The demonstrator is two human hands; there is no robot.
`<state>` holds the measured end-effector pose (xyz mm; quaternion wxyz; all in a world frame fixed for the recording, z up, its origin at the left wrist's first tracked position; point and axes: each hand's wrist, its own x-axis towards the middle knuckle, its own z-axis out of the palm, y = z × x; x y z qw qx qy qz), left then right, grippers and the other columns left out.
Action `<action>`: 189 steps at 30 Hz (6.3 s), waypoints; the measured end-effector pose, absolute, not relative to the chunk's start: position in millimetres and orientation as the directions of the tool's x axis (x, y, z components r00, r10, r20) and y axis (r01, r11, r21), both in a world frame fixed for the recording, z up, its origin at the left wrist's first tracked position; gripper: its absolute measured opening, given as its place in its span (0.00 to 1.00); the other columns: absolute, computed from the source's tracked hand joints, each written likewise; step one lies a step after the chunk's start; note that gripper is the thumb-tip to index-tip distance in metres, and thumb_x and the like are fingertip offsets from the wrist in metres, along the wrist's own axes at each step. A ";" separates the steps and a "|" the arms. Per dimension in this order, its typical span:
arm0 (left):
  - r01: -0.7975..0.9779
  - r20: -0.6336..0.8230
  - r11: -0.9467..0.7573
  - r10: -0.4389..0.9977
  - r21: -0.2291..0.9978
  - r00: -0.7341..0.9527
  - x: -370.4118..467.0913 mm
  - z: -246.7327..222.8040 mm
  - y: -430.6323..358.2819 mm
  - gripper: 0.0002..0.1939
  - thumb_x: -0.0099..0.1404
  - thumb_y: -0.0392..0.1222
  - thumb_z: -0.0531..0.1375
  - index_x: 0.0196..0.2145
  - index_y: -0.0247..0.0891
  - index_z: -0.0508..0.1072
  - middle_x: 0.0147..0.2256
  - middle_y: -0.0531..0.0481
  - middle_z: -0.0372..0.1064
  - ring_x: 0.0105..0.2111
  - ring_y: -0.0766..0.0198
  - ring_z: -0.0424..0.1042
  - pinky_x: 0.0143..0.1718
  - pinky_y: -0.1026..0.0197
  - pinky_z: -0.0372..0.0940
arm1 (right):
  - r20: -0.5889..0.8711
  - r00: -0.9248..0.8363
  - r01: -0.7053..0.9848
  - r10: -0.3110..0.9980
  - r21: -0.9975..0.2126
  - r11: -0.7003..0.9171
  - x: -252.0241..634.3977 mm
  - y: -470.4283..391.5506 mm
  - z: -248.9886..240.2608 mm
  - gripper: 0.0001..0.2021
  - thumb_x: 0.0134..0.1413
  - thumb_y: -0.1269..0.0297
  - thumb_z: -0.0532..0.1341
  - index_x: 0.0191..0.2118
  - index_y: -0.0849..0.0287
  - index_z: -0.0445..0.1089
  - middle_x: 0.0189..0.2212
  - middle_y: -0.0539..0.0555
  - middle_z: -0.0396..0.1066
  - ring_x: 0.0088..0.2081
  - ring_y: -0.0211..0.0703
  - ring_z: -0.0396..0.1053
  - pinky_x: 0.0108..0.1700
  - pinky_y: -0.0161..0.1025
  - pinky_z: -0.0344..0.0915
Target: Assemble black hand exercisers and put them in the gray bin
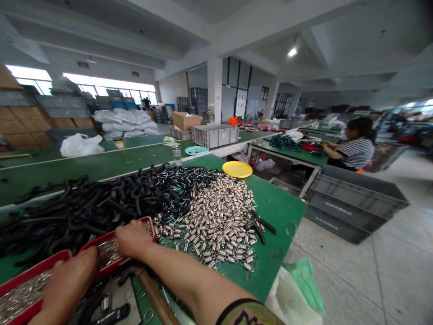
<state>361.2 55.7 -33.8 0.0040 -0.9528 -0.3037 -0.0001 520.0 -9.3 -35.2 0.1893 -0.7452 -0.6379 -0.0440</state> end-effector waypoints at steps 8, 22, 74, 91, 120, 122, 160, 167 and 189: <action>0.741 0.182 -0.669 0.736 0.053 0.652 361.8 -17.2 37.4 0.14 0.69 0.40 0.50 0.35 0.30 0.73 0.36 0.28 0.76 0.41 0.39 0.75 0.45 0.45 0.62 | 0.296 0.197 0.925 0.935 -0.371 -0.078 508.6 -17.2 -24.2 0.11 0.64 0.69 0.53 0.41 0.68 0.72 0.40 0.68 0.76 0.44 0.56 0.70 0.47 0.47 0.63; 0.527 0.310 -0.485 0.868 0.698 0.388 333.3 -33.6 61.2 0.09 0.73 0.41 0.49 0.42 0.37 0.67 0.39 0.46 0.77 0.33 0.64 0.77 0.36 0.62 0.67 | 0.318 0.051 0.653 0.947 -0.728 0.210 483.0 -73.9 -62.4 0.08 0.64 0.61 0.57 0.35 0.57 0.71 0.33 0.51 0.75 0.38 0.42 0.71 0.43 0.37 0.65; 0.592 0.188 -0.752 0.651 0.288 0.735 252.1 -57.2 -92.0 0.26 0.66 0.37 0.55 0.61 0.38 0.63 0.59 0.38 0.63 0.57 0.46 0.62 0.56 0.44 0.59 | 0.082 0.185 0.804 0.979 -0.586 -0.103 489.7 -154.7 -41.5 0.10 0.60 0.59 0.56 0.44 0.56 0.60 0.36 0.55 0.73 0.33 0.46 0.72 0.34 0.39 0.64; 0.620 0.291 -0.623 0.778 0.477 0.557 247.9 -81.6 -88.9 0.45 0.65 0.43 0.60 0.70 0.32 0.38 0.56 0.31 0.63 0.56 0.43 0.63 0.58 0.39 0.58 | 0.064 -0.206 0.836 0.976 -0.507 0.210 466.9 -158.5 -8.2 0.06 0.66 0.63 0.52 0.40 0.54 0.65 0.37 0.56 0.73 0.36 0.47 0.71 0.37 0.40 0.65; 0.639 0.051 -0.576 0.762 0.510 0.646 249.6 -57.8 -55.1 0.25 0.61 0.41 0.61 0.56 0.36 0.66 0.53 0.40 0.67 0.55 0.47 0.63 0.58 0.46 0.58 | -0.197 0.216 0.650 0.956 -0.702 -0.292 511.7 -131.1 -31.4 0.10 0.61 0.58 0.60 0.42 0.57 0.62 0.28 0.53 0.73 0.25 0.45 0.74 0.28 0.40 0.70; 0.614 0.049 -0.578 0.748 0.537 0.662 245.7 -58.4 -53.4 0.25 0.62 0.41 0.61 0.56 0.37 0.66 0.54 0.40 0.66 0.56 0.47 0.62 0.59 0.45 0.57 | -0.108 0.197 0.372 0.974 -0.911 -0.177 507.7 -128.8 -19.2 0.11 0.61 0.55 0.60 0.42 0.56 0.62 0.29 0.51 0.73 0.25 0.43 0.74 0.29 0.40 0.72; 0.591 0.038 -0.474 0.800 0.653 0.599 236.7 -74.3 -46.4 0.26 0.59 0.51 0.67 0.51 0.41 0.67 0.52 0.45 0.66 0.53 0.48 0.62 0.56 0.46 0.56 | -0.080 -0.093 -0.255 0.992 -0.962 -0.102 440.9 -52.8 -34.3 0.16 0.63 0.48 0.57 0.44 0.57 0.63 0.27 0.49 0.74 0.22 0.37 0.69 0.27 0.36 0.70; 0.603 0.025 -0.465 0.805 0.648 0.593 237.6 -75.5 -45.3 0.26 0.59 0.51 0.67 0.51 0.41 0.67 0.52 0.44 0.65 0.54 0.48 0.62 0.56 0.46 0.56 | -0.083 0.093 -0.030 0.992 -0.996 -0.081 447.0 -74.4 -63.6 0.19 0.58 0.46 0.61 0.42 0.56 0.60 0.30 0.50 0.76 0.22 0.38 0.72 0.27 0.36 0.71; 0.889 0.217 -0.457 0.870 0.012 0.444 220.6 -24.8 117.2 0.15 0.64 0.26 0.51 0.39 0.28 0.78 0.38 0.30 0.75 0.41 0.45 0.76 0.43 0.50 0.66 | 0.079 -0.137 0.979 0.987 -0.142 0.147 403.8 50.4 -0.8 0.09 0.64 0.68 0.58 0.40 0.62 0.76 0.43 0.62 0.76 0.47 0.47 0.72 0.47 0.39 0.67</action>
